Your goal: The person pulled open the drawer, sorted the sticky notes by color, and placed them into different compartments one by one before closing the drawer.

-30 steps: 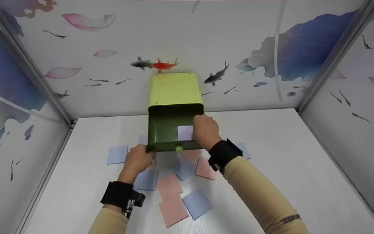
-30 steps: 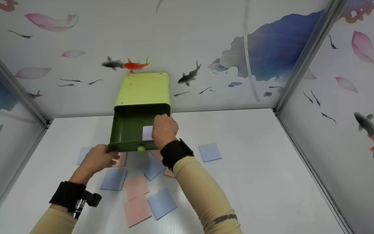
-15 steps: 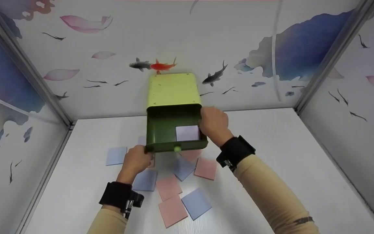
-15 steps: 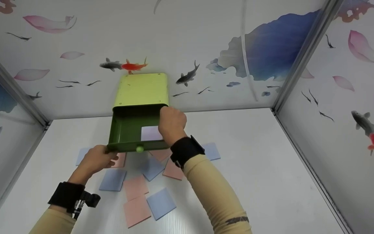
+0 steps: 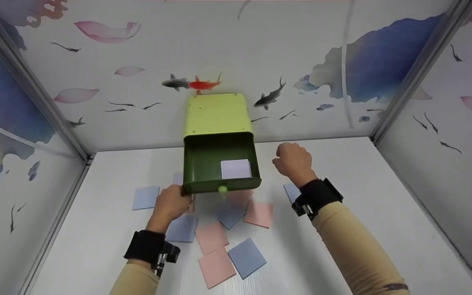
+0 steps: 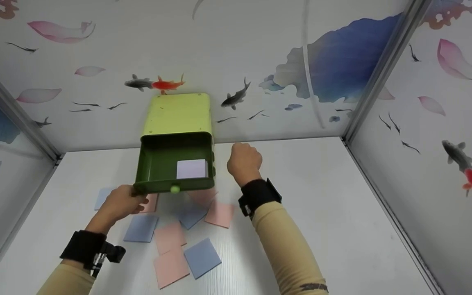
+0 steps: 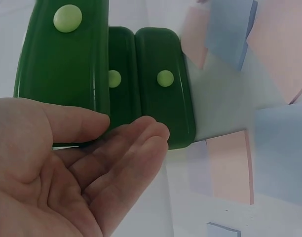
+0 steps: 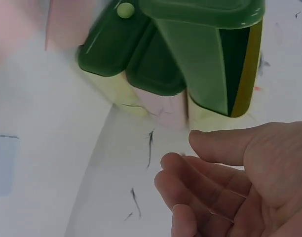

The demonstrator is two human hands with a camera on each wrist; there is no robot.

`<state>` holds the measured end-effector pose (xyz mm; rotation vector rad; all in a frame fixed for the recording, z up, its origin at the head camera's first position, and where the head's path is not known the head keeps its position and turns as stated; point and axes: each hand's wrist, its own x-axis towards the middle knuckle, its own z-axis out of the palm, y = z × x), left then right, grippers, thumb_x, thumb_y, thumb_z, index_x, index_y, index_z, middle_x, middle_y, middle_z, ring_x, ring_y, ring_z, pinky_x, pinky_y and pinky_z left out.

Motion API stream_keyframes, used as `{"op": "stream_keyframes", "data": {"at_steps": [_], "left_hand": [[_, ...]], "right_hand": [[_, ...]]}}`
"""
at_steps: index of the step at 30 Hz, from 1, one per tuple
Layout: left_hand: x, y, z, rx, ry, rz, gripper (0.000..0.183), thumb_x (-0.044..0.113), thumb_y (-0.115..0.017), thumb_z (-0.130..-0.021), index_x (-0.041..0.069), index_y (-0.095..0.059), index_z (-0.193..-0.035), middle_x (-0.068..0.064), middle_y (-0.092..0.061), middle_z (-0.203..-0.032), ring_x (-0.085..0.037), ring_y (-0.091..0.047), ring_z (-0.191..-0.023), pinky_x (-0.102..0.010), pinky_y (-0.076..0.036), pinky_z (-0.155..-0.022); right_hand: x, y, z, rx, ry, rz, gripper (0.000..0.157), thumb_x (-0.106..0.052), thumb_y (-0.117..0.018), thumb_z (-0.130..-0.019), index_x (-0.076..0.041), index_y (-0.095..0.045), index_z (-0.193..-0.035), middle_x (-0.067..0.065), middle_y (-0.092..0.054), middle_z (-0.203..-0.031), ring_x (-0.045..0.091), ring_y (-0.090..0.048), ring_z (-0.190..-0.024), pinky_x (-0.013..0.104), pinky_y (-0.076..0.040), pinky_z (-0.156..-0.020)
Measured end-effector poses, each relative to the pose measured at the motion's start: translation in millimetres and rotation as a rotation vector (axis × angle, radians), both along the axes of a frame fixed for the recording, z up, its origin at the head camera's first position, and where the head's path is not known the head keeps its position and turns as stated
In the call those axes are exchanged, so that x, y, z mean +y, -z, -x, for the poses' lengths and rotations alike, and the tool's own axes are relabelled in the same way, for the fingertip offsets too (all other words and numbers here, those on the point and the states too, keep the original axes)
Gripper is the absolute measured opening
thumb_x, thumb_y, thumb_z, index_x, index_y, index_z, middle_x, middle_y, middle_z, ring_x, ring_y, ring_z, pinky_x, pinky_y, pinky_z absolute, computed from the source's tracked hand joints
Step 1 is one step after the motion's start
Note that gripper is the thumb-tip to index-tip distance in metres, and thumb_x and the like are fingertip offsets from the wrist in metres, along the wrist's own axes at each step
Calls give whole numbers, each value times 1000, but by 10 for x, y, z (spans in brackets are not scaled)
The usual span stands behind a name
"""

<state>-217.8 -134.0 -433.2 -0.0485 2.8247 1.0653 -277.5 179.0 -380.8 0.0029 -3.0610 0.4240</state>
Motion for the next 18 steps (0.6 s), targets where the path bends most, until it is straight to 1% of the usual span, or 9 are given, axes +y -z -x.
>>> {"op": "stream_keyframes", "data": {"at_steps": [4,6,9,12,18], "left_hand": [[-21,33,9,-10,3,-10,15,9,-55,-87,5,-61,-75,-8,-69,-72,-18,-62,-62,-27,-40,-52],[-38,45,6,-15,5,-16,14,10,-55,-88,3,-65,-82,-10,-70,-75,-18,-63,-64,-27,-42,-53],[-58,53,1,-27,8,-28,17,10,-56,-89,-1,-68,-92,-11,-71,-80,-18,-65,-68,-28,-45,-56],[-64,49,3,-41,15,-33,21,11,-56,-90,-3,-69,-100,-13,-72,-85,-18,-67,-71,-29,-47,-58],[-75,28,14,-53,21,-28,25,12,-54,-92,-3,-69,-106,-12,-72,-88,-17,-67,-73,-29,-48,-60]], "right_hand": [[87,194,0,-39,-5,6,29,-22,-64,-88,-4,-71,-110,19,-70,-112,40,-66,-99,53,-54,-81],[97,282,-8,-57,-10,10,29,-22,-65,-88,-4,-71,-110,19,-70,-112,40,-66,-99,53,-54,-81],[88,397,-37,-78,-39,27,29,-22,-66,-88,-4,-71,-110,18,-70,-111,39,-66,-98,52,-54,-80],[61,487,-86,-103,-107,76,29,-22,-69,-87,-5,-71,-111,15,-72,-105,34,-68,-93,48,-54,-77],[-29,589,-218,-134,-293,203,29,-18,-72,-85,-5,-70,-111,7,-74,-89,19,-68,-78,38,-53,-73]]}}
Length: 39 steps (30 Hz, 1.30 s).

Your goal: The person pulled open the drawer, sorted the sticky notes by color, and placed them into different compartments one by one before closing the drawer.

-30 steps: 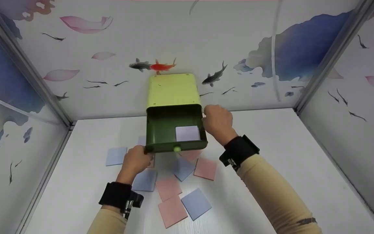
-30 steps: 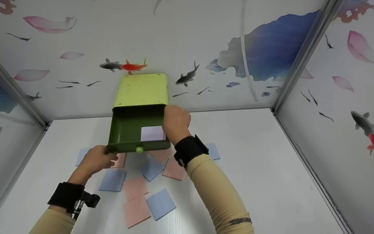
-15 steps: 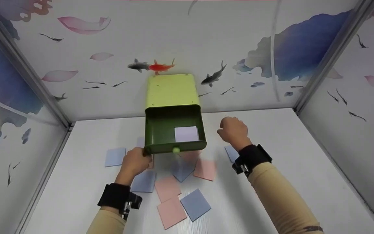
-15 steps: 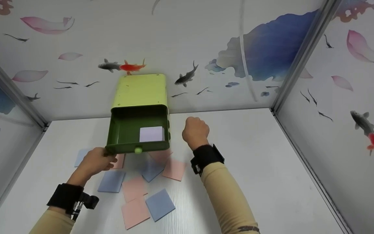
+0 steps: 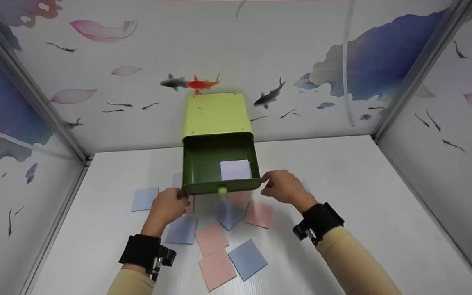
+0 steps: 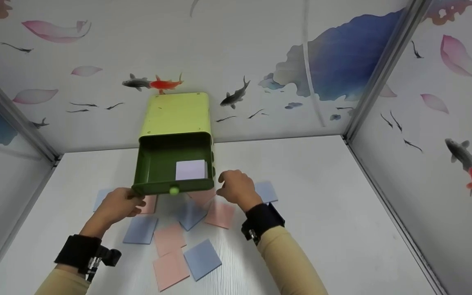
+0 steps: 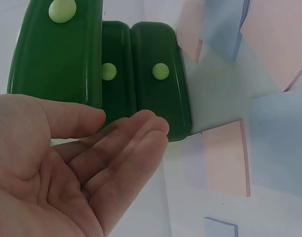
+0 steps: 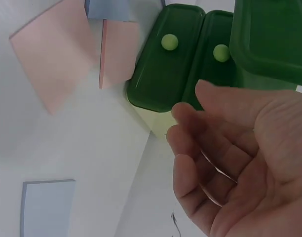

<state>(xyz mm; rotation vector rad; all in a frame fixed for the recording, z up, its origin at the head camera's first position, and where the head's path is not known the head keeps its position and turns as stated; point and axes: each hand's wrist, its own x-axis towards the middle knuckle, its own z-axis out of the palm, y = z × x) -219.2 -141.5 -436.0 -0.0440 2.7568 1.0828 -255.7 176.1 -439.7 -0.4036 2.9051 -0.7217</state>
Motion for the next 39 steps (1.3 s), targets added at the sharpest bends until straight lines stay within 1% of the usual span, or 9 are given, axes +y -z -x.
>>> {"op": "stream_keyframes", "data": {"at_steps": [4,9,13,17,23,30,32,35,39], "left_hand": [[-38,13,10,3,3,-9,26,11,-51,-94,-4,-69,-106,-12,-72,-91,-18,-68,-75,-30,-49,-61],[-122,98,72,8,-10,10,27,10,-49,-94,-4,-70,-105,-11,-73,-90,-17,-68,-72,-30,-50,-61],[-154,219,209,10,-22,57,28,11,-49,-93,-4,-70,-104,-13,-72,-87,-18,-65,-70,-31,-48,-61],[-196,345,341,26,-46,124,30,13,-48,-94,-6,-68,-106,-19,-71,-95,-25,-64,-76,-36,-50,-64],[-266,511,493,26,-102,173,32,12,-47,-94,-7,-65,-113,-26,-68,-108,-37,-67,-89,-47,-53,-74],[-247,660,609,28,-122,171,41,14,-49,-94,-12,-57,-124,-33,-61,-122,-47,-64,-103,-54,-52,-84],[-231,705,632,28,-130,170,40,13,-49,-93,-13,-57,-123,-34,-61,-121,-47,-64,-102,-54,-52,-83],[-201,762,669,2,-143,184,34,10,-50,-93,-13,-60,-115,-34,-64,-113,-41,-67,-92,-50,-54,-75],[-156,810,731,-37,-147,234,28,8,-55,-91,-13,-60,-108,-33,-65,-104,-38,-66,-86,-49,-54,-70]], "right_hand": [[-70,4,-75,-12,-63,66,24,-20,-73,-85,-7,-70,-105,4,-72,-85,15,-65,-75,35,-52,-69],[-121,1,-117,-21,-45,108,21,-25,-74,-86,-11,-71,-100,1,-69,-80,11,-59,-68,28,-47,-60],[-98,14,-136,-23,-19,138,17,-27,-72,-87,-11,-70,-93,-1,-64,-70,9,-51,-58,26,-39,-53],[-105,29,-143,-6,-10,163,18,-28,-69,-90,-10,-70,-89,1,-65,-68,9,-50,-55,25,-36,-50],[-142,18,-149,-10,-31,193,23,-30,-64,-94,-9,-74,-95,2,-71,-71,8,-51,-53,25,-36,-50],[-150,5,-155,-48,-23,208,26,-31,-61,-96,-10,-75,-101,3,-73,-73,8,-57,-56,24,-38,-53],[-155,6,-157,-51,-27,208,26,-30,-61,-96,-9,-75,-101,4,-73,-73,8,-55,-55,24,-37,-52],[-161,0,-167,-62,-34,209,27,-29,-60,-96,-7,-74,-102,8,-74,-75,8,-51,-53,24,-35,-51],[-156,-20,-182,-73,-29,218,27,-28,-60,-96,-6,-74,-101,12,-74,-77,8,-48,-52,24,-34,-52]]}}
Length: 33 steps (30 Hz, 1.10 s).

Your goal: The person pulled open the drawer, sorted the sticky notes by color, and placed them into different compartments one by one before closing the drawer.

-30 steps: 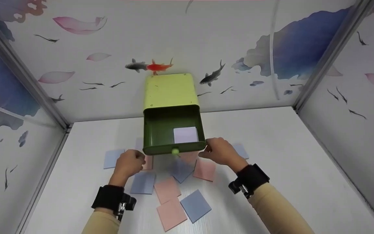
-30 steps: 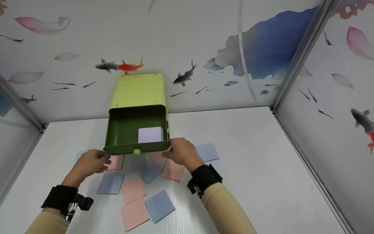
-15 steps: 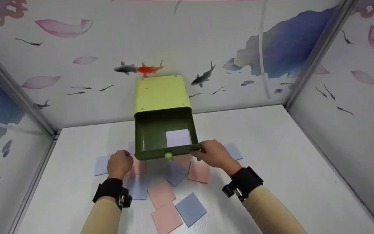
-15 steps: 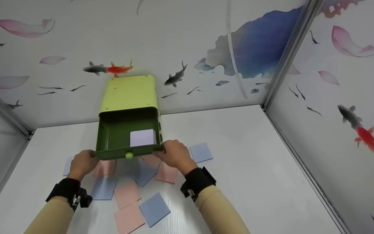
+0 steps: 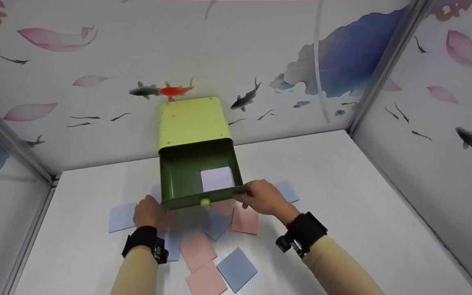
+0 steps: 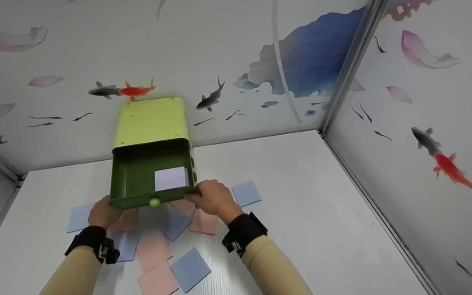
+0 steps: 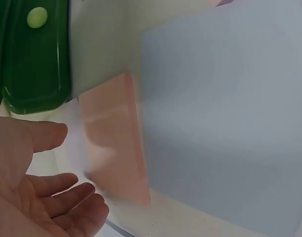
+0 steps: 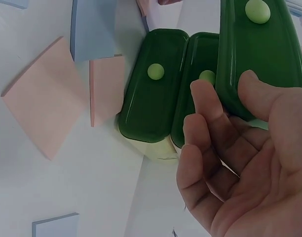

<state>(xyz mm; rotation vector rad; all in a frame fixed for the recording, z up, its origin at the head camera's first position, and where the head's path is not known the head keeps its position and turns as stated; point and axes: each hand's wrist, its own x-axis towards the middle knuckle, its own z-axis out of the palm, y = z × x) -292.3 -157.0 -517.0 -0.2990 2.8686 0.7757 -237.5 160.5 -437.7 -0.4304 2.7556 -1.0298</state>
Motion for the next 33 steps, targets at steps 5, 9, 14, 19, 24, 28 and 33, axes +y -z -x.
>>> {"op": "stream_keyframes", "data": {"at_steps": [5,9,14,19,24,28,33], "left_hand": [[12,97,44,66,-7,84,28,7,-57,-90,-16,-58,-105,-35,-60,-102,-46,-62,-95,-56,-53,-76],[38,117,52,157,21,177,21,-2,-51,-92,-18,-60,-102,-36,-59,-96,-48,-60,-93,-56,-52,-77],[108,37,3,246,61,249,15,-8,-51,-90,-19,-61,-95,-36,-58,-93,-49,-60,-92,-55,-52,-80],[78,142,55,252,44,204,13,-9,-51,-89,-19,-58,-95,-37,-57,-93,-51,-59,-92,-57,-51,-79],[42,230,120,203,-20,162,18,-4,-51,-91,-19,-54,-102,-38,-54,-98,-52,-58,-94,-59,-50,-78],[54,262,157,244,-63,152,18,-3,-50,-91,-18,-48,-102,-37,-53,-98,-52,-60,-90,-60,-50,-75],[49,221,179,223,-39,103,12,-3,-46,-94,-13,-48,-100,-37,-62,-94,-50,-64,-86,-61,-50,-75]], "right_hand": [[-7,-5,-8,2,6,-5,26,-29,-62,-95,-6,-75,-99,8,-73,-73,8,-48,-52,24,-34,-51],[-20,-14,-7,2,7,-13,27,-29,-63,-94,-6,-75,-98,4,-73,-71,7,-52,-54,23,-35,-51],[-17,-32,-7,-2,14,-15,27,-30,-64,-93,-5,-74,-95,6,-73,-72,7,-51,-53,23,-34,-50],[-16,-25,-7,-10,16,3,26,-28,-63,-93,-4,-73,-94,9,-74,-73,7,-41,-49,23,-30,-49],[-20,-15,-5,4,2,-4,26,-28,-63,-94,-4,-74,-96,7,-73,-72,6,-42,-49,23,-31,-48],[-9,-18,-5,13,-1,-10,26,-28,-62,-94,-5,-74,-97,7,-73,-72,6,-44,-50,23,-31,-48],[4,-14,-5,13,4,-10,26,-28,-62,-94,-5,-74,-96,7,-73,-72,6,-44,-50,22,-32,-49]]}}
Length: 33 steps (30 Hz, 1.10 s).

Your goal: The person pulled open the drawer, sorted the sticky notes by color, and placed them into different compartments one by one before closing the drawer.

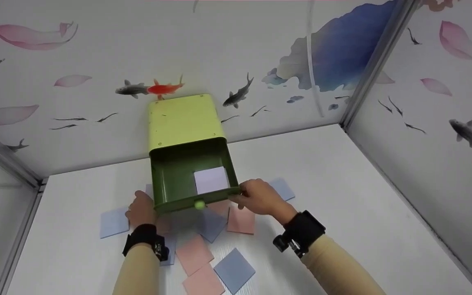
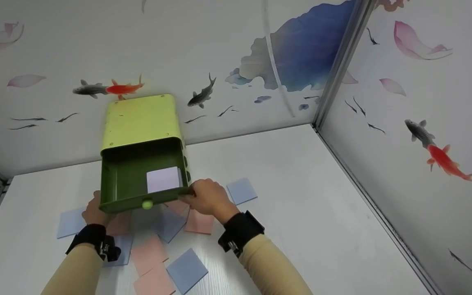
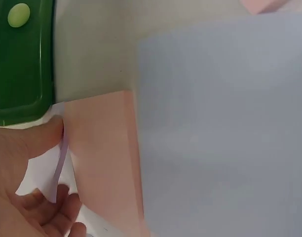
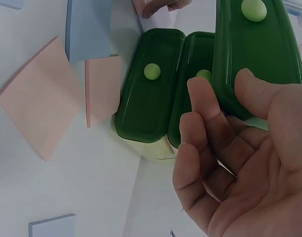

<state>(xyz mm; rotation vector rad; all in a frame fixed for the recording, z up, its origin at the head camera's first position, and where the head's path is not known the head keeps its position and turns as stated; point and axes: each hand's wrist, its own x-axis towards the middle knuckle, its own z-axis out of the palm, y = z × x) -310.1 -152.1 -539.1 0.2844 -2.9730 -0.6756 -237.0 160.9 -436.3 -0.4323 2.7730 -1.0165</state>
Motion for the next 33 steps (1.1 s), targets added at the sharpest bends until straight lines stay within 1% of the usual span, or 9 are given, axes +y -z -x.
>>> {"op": "stream_keyframes", "data": {"at_steps": [3,7,10,14,16,18,22,27,33], "left_hand": [[-41,-89,-17,-49,-4,-108,20,1,-46,-95,-14,-54,-104,-35,-65,-99,-47,-67,-88,-57,-52,-76],[-83,-221,-34,-100,-71,-257,34,12,-47,-94,-12,-63,-112,-33,-66,-108,-44,-67,-93,-52,-53,-76],[-108,-304,-60,-120,-98,-297,40,17,-48,-95,-10,-62,-120,-32,-64,-116,-44,-66,-99,-52,-53,-81],[-157,-393,-91,-145,-100,-309,44,21,-47,-97,-8,-56,-129,-31,-59,-127,-44,-62,-109,-52,-51,-88],[-187,-437,-105,-154,-96,-323,45,22,-46,-98,-8,-56,-130,-30,-59,-128,-43,-61,-110,-51,-51,-88],[-222,-480,-113,-154,-90,-337,47,23,-46,-97,-8,-55,-131,-30,-61,-125,-43,-61,-109,-52,-50,-89],[-276,-586,-141,-130,-63,-357,47,23,-47,-97,-8,-54,-131,-26,-69,-112,-41,-63,-106,-51,-49,-89],[-323,-763,-183,-113,-49,-356,47,23,-49,-96,-8,-56,-130,-20,-73,-101,-40,-64,-105,-48,-48,-88],[-404,-972,-272,-176,-15,-327,46,23,-52,-94,-9,-57,-127,-19,-74,-99,-38,-66,-104,-44,-47,-82]], "right_hand": [[-11,-2,-9,-8,0,5,26,-27,-62,-94,-4,-74,-96,8,-73,-72,7,-45,-50,23,-32,-49],[-25,-6,-14,-19,-3,8,26,-27,-62,-94,-4,-74,-97,10,-73,-73,8,-44,-50,23,-31,-49],[-31,-5,-17,-19,-11,4,26,-27,-62,-94,-4,-74,-97,10,-74,-74,7,-45,-50,23,-32,-50],[-29,4,-15,-12,-27,4,27,-27,-61,-95,-4,-74,-98,11,-74,-74,7,-46,-50,22,-32,-50],[-26,9,-12,-11,-29,4,27,-27,-61,-95,-4,-74,-98,11,-74,-74,7,-46,-51,22,-33,-50],[-21,12,-7,-16,-24,1,27,-28,-61,-95,-4,-74,-97,11,-74,-74,7,-47,-51,22,-33,-50],[-2,13,3,-31,-13,1,27,-28,-62,-95,-4,-74,-98,10,-74,-74,8,-45,-51,23,-33,-50],[12,3,23,-36,-7,4,27,-28,-61,-95,-4,-74,-99,11,-74,-74,8,-45,-51,23,-33,-50],[-2,16,44,-37,-16,7,28,-28,-61,-96,-4,-74,-100,13,-74,-77,8,-46,-51,23,-32,-50]]}}
